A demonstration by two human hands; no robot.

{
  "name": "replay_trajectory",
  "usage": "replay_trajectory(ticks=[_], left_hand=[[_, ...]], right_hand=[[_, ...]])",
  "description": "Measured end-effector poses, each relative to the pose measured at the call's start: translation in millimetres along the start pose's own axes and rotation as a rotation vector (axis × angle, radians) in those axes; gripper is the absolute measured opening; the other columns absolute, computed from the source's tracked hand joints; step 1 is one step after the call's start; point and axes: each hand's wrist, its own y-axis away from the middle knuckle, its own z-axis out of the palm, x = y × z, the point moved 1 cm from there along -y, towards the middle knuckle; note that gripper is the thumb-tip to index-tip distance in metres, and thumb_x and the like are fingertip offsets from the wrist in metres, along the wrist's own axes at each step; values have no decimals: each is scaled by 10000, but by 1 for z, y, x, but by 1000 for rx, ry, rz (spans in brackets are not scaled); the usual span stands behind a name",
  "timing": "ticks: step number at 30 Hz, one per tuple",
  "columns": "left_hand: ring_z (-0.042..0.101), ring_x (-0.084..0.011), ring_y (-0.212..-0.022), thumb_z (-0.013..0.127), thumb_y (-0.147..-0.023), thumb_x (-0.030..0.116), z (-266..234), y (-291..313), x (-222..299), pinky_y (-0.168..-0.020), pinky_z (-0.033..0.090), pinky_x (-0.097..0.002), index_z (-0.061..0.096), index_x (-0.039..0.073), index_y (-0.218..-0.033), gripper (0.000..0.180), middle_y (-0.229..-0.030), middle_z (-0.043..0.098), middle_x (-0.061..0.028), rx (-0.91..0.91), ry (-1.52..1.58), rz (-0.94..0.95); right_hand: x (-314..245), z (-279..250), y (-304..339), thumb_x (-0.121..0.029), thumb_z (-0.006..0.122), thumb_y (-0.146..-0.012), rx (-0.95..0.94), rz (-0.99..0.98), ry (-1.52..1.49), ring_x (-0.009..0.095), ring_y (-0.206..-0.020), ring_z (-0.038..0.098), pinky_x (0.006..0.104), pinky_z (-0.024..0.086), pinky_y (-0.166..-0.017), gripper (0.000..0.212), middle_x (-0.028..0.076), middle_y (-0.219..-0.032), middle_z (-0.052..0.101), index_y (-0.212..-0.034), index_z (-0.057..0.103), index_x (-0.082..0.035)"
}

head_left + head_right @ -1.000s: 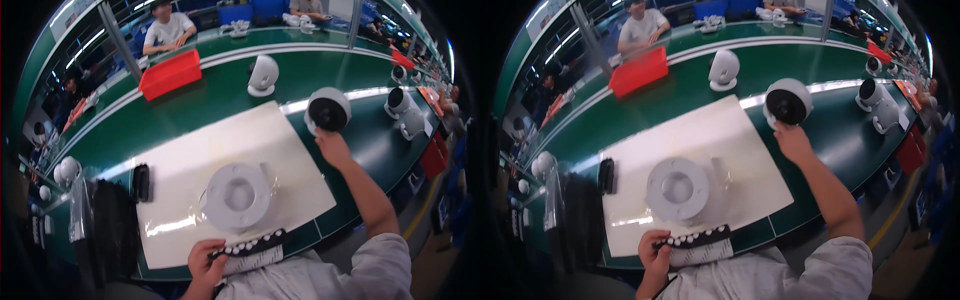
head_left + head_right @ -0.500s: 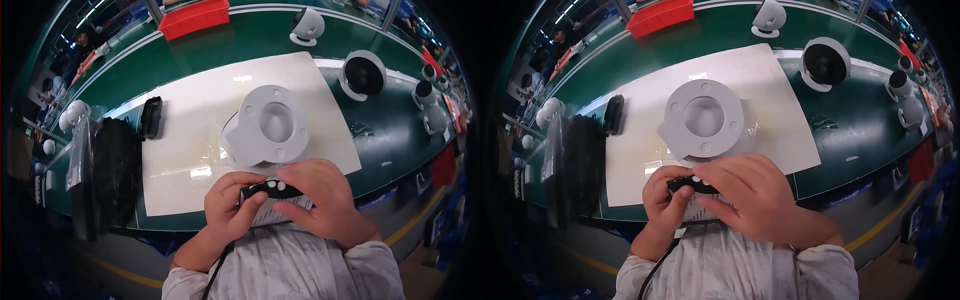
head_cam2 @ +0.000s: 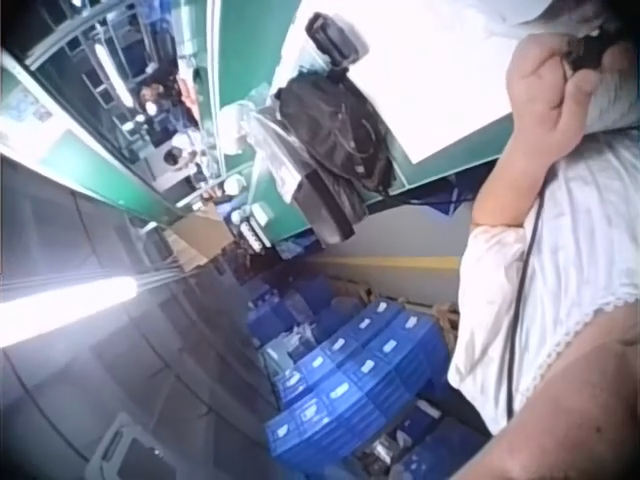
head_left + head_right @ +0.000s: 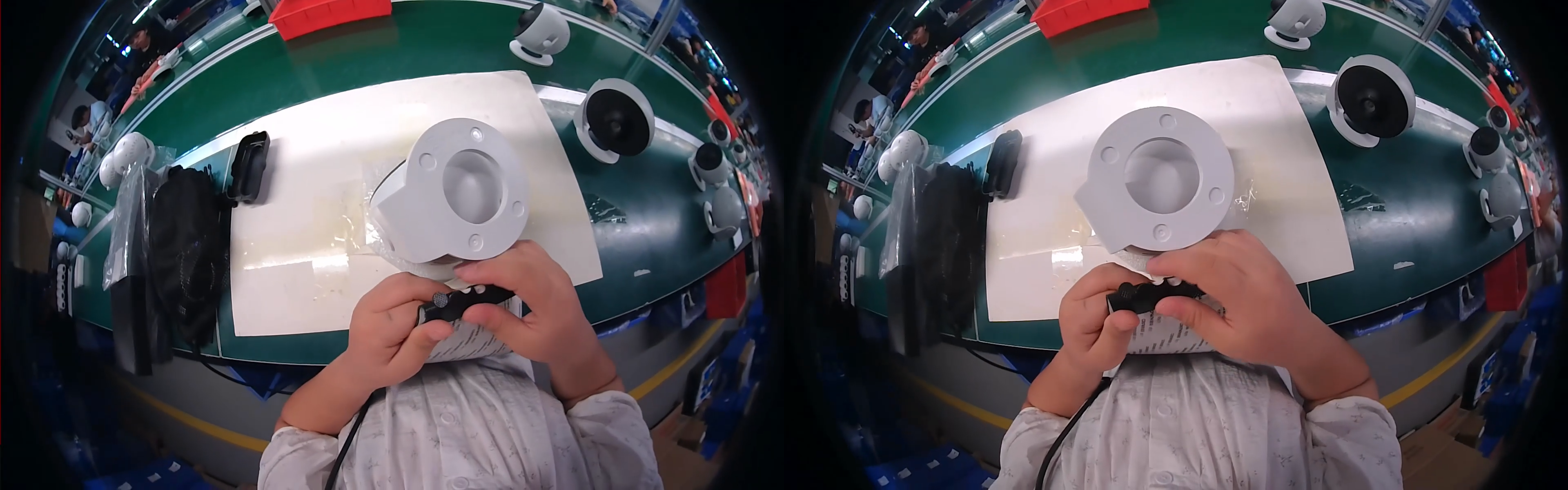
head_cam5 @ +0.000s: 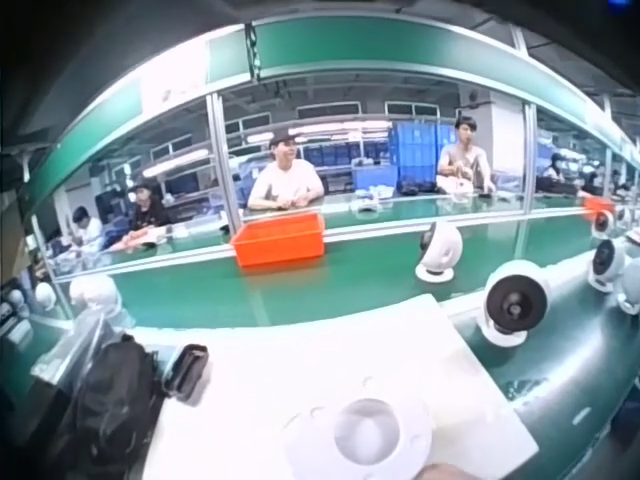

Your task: Manually assembling security camera units on a production line by applying adhesive pads and joining components.

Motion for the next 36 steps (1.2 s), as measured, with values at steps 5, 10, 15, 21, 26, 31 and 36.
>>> replay_trajectory(ticks=[5,10,15,21,26,31,36], left_hand=[[534,-230,-644,648,-716,131,0,-4,-2,-551,432,-289,503,-30,-679,220,-827,572,-130,-18,-113,64],[527,-227,-601,689,-664,194,1,-6,-2,-514,424,-297,494,-17,-649,288,-795,577,-119,-41,-189,103],[511,-217,-547,713,-602,273,2,-6,-1,-473,402,-292,499,3,-581,345,-764,590,-90,-60,-260,174],[504,-210,-536,710,-594,288,1,-9,1,-462,392,-293,495,7,-563,356,-781,596,-85,-84,-201,166],[533,-222,-580,709,-613,281,-2,-7,3,-502,422,-300,509,-3,-608,348,-806,596,-94,-107,-181,108],[564,-250,-649,709,-650,275,2,-7,11,-557,448,-307,541,-1,-742,336,-809,589,-110,9,-70,-83],[557,-252,-599,705,-662,295,-2,0,10,-529,435,-300,571,27,-806,333,-704,566,-98,-17,-38,-208]], right_hand=[[5,-4,-2,-94,669,-670,-69,-107,40,213,-807,536,309,405,-723,219,36,-928,593,-877,600,-85],[5,-4,4,-57,652,-676,-51,-155,-35,211,-822,544,313,399,-736,262,34,-969,587,-926,575,-82],[-6,-3,-4,22,617,-678,-164,26,-226,197,-826,550,300,401,-729,397,56,-932,583,-1040,486,-75],[-1,0,1,49,617,-673,5,-78,-341,189,-831,555,289,427,-732,410,50,-862,561,-1045,489,-66],[-5,-2,1,112,617,-666,-149,-182,-259,246,-793,570,357,493,-699,810,130,-906,517,-1260,140,-164],[-3,3,3,116,612,-670,-125,-198,-245,233,-804,574,338,506,-700,861,146,-972,485,-1292,100,-187],[-5,7,5,87,612,-677,-19,-106,-389,153,-843,559,260,462,-729,525,97,-1049,473,-1140,413,-61]])
